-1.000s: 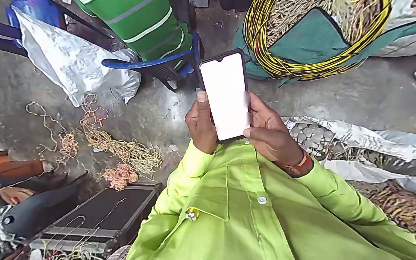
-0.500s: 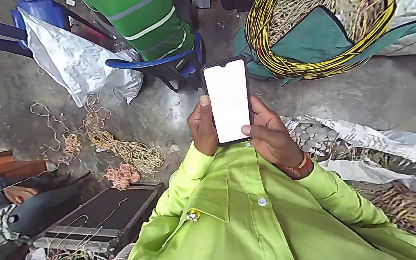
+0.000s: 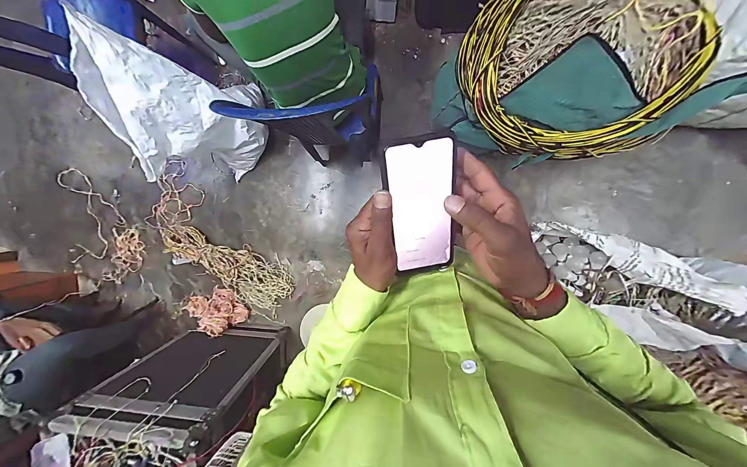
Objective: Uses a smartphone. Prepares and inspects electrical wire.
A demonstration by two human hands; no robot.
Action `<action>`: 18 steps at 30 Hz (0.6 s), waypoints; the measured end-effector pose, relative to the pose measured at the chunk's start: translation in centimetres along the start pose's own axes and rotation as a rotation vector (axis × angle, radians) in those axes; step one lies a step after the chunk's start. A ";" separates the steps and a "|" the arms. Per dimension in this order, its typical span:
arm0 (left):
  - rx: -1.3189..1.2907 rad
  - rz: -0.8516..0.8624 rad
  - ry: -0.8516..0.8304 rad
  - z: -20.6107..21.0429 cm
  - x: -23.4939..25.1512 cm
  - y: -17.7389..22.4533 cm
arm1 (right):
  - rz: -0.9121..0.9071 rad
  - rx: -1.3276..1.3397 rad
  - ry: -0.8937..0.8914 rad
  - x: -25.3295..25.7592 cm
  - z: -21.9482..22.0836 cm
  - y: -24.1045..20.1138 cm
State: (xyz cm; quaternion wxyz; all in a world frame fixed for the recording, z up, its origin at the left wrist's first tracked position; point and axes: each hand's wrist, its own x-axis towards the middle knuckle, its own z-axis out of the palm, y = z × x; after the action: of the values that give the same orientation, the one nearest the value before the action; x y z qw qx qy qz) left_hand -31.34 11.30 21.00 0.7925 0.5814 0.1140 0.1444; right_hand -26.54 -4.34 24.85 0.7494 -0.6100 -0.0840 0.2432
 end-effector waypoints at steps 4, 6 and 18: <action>0.009 0.068 -0.032 -1.7 0.8 -0.4 | -0.045 -0.107 0.012 2.5 1.2 -1.5; 0.039 0.069 -0.049 -2.7 1.1 -0.2 | -0.040 -0.120 0.029 3.9 2.5 -1.6; 0.032 0.064 -0.057 -6.3 3.3 0.4 | -0.004 -0.157 0.014 7.3 6.2 -1.2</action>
State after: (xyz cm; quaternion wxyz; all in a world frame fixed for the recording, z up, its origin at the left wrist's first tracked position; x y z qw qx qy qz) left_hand -30.52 18.21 19.47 0.7810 0.6013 0.0751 0.1514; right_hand -22.51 4.30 26.24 0.7003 -0.6685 -0.0988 0.2299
